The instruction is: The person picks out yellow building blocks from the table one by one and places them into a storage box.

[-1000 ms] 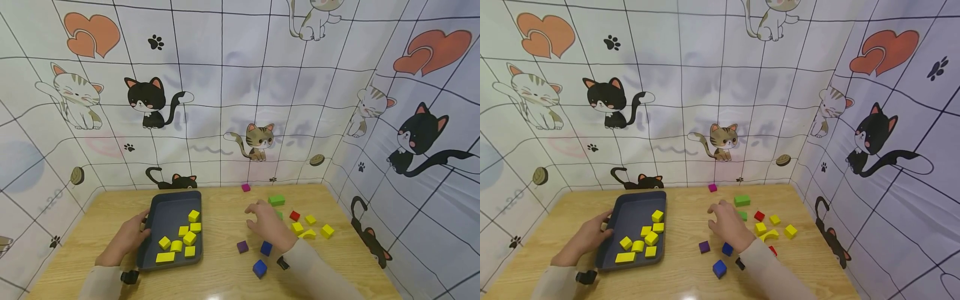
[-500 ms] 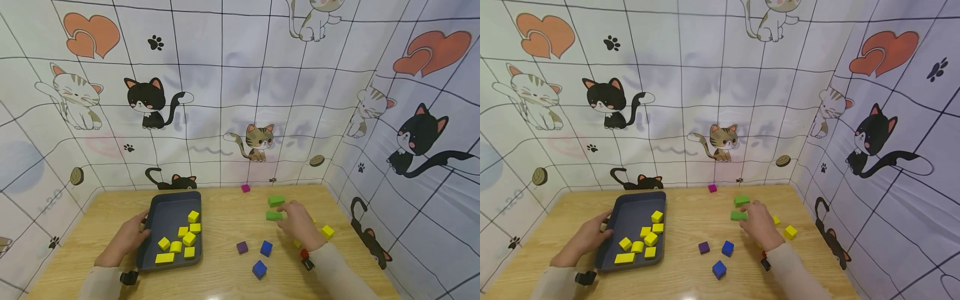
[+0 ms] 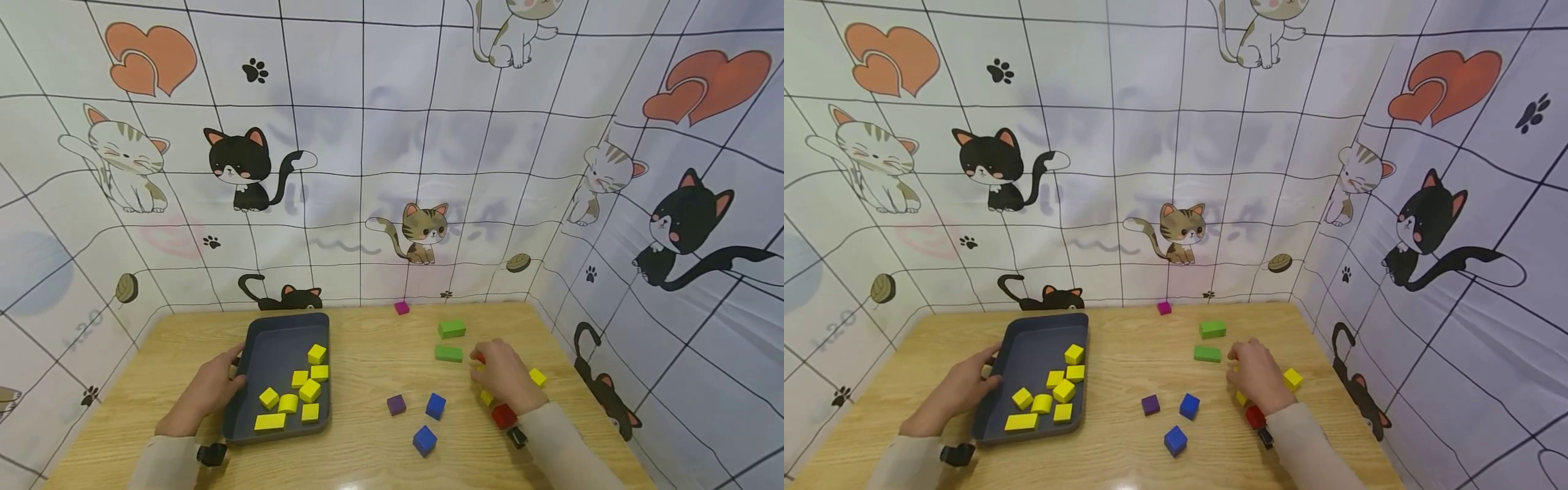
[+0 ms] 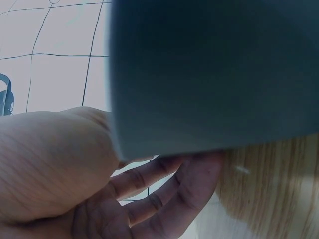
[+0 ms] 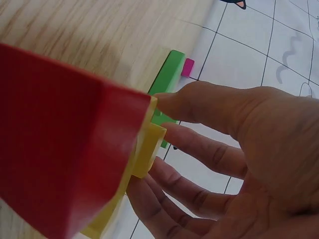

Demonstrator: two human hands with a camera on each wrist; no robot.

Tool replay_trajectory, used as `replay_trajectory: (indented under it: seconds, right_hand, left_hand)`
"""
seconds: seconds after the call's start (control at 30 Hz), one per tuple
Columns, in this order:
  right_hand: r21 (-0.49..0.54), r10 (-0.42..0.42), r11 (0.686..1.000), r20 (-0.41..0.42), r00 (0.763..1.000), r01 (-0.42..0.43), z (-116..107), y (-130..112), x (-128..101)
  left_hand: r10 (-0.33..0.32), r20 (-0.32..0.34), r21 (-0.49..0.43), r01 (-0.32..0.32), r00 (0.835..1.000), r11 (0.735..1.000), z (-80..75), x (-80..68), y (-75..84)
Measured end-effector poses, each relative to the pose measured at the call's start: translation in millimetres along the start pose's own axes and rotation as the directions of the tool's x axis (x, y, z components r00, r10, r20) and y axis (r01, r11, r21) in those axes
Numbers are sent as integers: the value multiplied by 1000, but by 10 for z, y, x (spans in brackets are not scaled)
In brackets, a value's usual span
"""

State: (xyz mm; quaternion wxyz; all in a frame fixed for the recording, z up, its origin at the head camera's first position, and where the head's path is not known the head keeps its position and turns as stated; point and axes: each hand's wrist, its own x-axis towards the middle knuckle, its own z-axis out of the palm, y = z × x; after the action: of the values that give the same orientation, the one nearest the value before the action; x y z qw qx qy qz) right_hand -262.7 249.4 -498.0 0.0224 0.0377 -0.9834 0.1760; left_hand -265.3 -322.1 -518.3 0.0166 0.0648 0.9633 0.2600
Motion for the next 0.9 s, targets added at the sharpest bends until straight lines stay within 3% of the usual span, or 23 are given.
replay_trajectory:
  seconds: [0.33, 0.9]
  right_hand:
    - [47, 47, 998, 28, 998, -49, 12, 13, 6]
    - [34, 43, 998, 27, 999, -44, 43, 1, 44]
  left_hand:
    - [5, -7, 4, -4, 1000, 1000, 1, 6, 11]
    - [-4, -6, 11, 4, 1000, 1000, 11, -1, -3]
